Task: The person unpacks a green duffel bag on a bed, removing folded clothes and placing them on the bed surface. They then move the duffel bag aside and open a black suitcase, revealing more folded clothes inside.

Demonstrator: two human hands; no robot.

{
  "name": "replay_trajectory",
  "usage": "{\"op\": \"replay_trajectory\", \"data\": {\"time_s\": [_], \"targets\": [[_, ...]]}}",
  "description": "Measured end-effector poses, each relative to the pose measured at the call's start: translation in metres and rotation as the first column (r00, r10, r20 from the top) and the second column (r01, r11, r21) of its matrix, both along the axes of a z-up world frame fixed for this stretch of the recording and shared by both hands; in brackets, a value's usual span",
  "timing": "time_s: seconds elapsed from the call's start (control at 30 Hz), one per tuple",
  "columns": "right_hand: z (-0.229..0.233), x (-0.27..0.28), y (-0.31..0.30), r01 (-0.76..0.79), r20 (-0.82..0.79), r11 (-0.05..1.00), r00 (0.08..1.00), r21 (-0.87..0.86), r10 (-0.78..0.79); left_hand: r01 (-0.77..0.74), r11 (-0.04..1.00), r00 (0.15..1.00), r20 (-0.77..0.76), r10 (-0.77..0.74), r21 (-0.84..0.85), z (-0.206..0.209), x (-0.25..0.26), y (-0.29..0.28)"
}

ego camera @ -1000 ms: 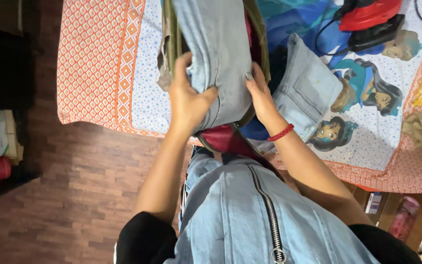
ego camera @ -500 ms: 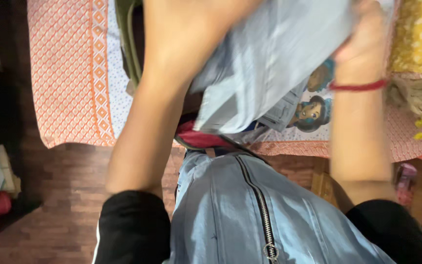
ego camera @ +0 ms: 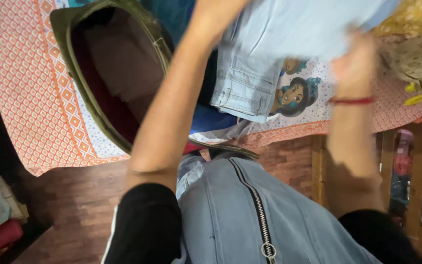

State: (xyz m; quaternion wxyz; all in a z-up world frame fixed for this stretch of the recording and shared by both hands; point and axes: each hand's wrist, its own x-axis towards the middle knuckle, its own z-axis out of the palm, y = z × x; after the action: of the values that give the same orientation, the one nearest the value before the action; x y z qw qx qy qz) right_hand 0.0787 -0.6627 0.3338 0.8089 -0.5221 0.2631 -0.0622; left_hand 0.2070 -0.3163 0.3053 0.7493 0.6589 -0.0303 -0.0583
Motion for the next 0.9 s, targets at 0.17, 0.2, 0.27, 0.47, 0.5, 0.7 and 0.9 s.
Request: {"op": "replay_trajectory", "data": {"time_s": [0.17,0.2,0.27,0.47,0.5,0.7,0.9], "targets": [[-0.115,-0.099,0.078,-0.244,-0.374,0.965,0.890,0.099,0.263,-0.012,0.907,0.996,-0.077,0.050,0.422,-0.166,-0.107,0.012],[-0.127,-0.115,0.082,-0.243,-0.326,0.967,0.911,0.077,0.254,-0.043,0.875,0.997,-0.042,0.072,0.482,-0.178,-0.130,0.016],[-0.142,-0.121,0.086,-0.273,-0.230,0.960,0.932,0.067,0.281,-0.088,0.852,0.993,-0.018,0.114,0.516,-0.178,-0.158,0.021],[-0.124,-0.122,0.070,-0.138,-0.181,0.977,0.969,0.162,0.167,-0.091,0.959,0.958,-0.238,0.158,0.269,-0.114,-0.164,0.034],[-0.121,-0.124,0.071,-0.146,-0.191,0.975,0.965,0.169,0.178,-0.081,0.947,0.962,-0.224,0.156,0.311,-0.107,-0.169,0.031],[-0.126,-0.152,0.100,-0.342,-0.304,0.485,0.940,-0.805,0.158,-0.006,0.718,0.990,-0.095,0.100,0.696,-0.111,-0.206,0.029],[-0.118,-0.109,0.178,-0.424,-0.502,-0.272,0.689,-0.864,0.523,-0.135,0.770,0.951,0.300,-0.076,0.623,-0.019,-0.224,0.055]]}}
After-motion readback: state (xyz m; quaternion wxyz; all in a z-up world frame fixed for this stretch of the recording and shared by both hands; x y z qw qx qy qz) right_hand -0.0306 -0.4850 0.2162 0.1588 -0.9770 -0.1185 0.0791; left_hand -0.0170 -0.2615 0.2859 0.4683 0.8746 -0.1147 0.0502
